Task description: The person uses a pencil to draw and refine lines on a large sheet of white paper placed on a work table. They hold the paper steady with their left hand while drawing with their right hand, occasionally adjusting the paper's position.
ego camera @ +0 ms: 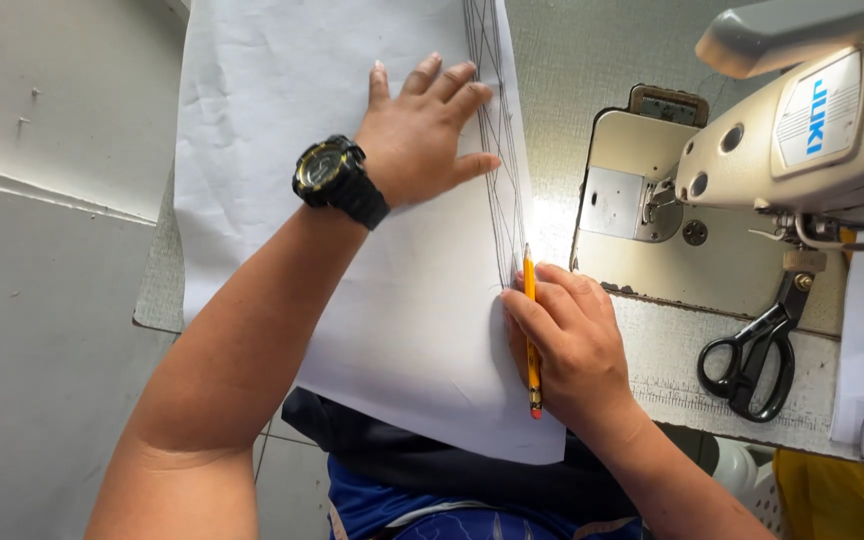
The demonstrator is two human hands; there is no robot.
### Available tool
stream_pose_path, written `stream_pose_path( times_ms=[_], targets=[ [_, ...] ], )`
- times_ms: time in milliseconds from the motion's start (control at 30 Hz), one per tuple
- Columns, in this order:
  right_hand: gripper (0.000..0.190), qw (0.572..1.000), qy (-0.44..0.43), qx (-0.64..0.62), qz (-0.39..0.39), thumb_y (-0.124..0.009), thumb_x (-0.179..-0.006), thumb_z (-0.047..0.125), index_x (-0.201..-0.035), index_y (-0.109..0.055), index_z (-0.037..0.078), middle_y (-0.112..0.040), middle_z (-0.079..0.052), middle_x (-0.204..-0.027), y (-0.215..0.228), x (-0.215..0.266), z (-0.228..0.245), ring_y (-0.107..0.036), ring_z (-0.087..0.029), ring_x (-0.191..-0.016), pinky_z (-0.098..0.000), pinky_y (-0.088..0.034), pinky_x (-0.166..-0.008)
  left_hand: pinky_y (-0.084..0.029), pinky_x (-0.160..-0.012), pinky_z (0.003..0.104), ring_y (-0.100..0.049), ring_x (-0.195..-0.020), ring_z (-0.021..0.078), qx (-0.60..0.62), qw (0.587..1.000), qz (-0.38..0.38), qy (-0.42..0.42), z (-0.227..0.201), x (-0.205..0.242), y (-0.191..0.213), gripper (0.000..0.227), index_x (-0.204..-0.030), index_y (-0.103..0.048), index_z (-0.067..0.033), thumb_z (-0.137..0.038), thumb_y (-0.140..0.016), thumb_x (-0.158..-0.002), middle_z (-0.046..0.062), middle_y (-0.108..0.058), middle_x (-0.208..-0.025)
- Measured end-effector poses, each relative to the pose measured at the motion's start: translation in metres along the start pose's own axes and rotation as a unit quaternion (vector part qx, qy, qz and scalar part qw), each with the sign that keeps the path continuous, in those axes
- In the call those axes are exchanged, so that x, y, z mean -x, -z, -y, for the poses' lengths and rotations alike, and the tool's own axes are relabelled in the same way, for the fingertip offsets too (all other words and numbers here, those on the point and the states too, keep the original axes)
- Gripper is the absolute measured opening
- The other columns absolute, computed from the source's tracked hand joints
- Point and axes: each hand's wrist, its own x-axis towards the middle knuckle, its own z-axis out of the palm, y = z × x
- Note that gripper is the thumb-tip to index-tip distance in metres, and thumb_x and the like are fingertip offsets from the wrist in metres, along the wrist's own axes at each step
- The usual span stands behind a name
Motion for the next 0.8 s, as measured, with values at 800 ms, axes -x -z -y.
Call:
stream_pose_path(
  times_ms=[800],
  targets=[
    [0.035, 0.982, -0.159, -0.100, -0.013, -0.055, -0.106, 0.020, -0.135, -0.060, 0.002, -0.068, -0.018, -0.106, -0.006, -0.055, -0.045, -0.067, -0.030, -0.094, -0.0422, -0.051, -0.088, 0.002, -0.113, 0.072, -0.014, -0.153, 0.0349, 0.067, 0.985, -0.146, -0.064, 0.046, -0.048, -0.021, 0.130, -0.156, -0.017, -0.0169, -0.083, -0.087, -0.069, 0.005, -0.039, -0.164]
  ],
)
